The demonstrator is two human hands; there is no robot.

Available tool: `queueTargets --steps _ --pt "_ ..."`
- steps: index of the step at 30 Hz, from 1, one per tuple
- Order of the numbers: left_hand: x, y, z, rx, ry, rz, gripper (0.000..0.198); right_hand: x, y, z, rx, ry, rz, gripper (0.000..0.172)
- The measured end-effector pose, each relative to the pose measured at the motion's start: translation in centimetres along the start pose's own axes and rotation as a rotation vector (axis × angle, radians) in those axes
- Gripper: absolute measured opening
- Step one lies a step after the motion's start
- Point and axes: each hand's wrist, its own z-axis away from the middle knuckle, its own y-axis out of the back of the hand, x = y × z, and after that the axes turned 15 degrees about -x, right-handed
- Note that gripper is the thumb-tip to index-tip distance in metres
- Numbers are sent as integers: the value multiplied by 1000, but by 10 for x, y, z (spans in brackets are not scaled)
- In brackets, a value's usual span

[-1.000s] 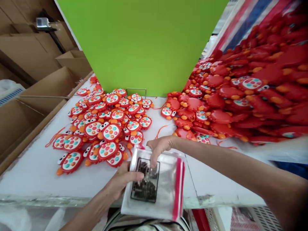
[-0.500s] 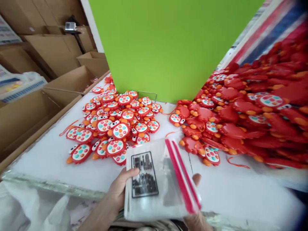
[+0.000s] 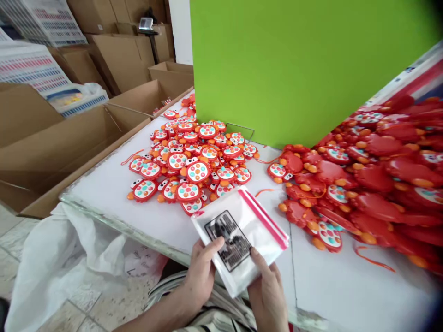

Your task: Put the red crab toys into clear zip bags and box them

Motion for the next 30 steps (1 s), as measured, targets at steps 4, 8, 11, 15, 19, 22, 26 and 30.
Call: queueTargets --steps 4,8,11,15,19,22,26,30 --pt "16 26 6 -37 64 -24 39 -8 18 2 -38 -91 52 73" --pt "38 56 2 -94 171 -187 31 -23 31 3 -129 -237 220 67" --pt "46 69 0 -156 258 -377 35 -26 31 -3 -178 -298 323 59" --pt "49 76 0 -146 296 -660 27 -21 30 -14 -255 -371 400 50" --pt "46 81 -5 -162 284 -751 27 -22 39 -23 -309 -432 559 48" --pt "47 83 -7 -195 302 -849 30 -26 45 -28 -236 -409 805 45" --pt "61 72 -6 -197 344 -1279 34 -22 51 -35 -179 -374 1006 43" --pt "67 39 -8 -115 121 -1886 43 -14 62 -43 -224 -352 1141 45"
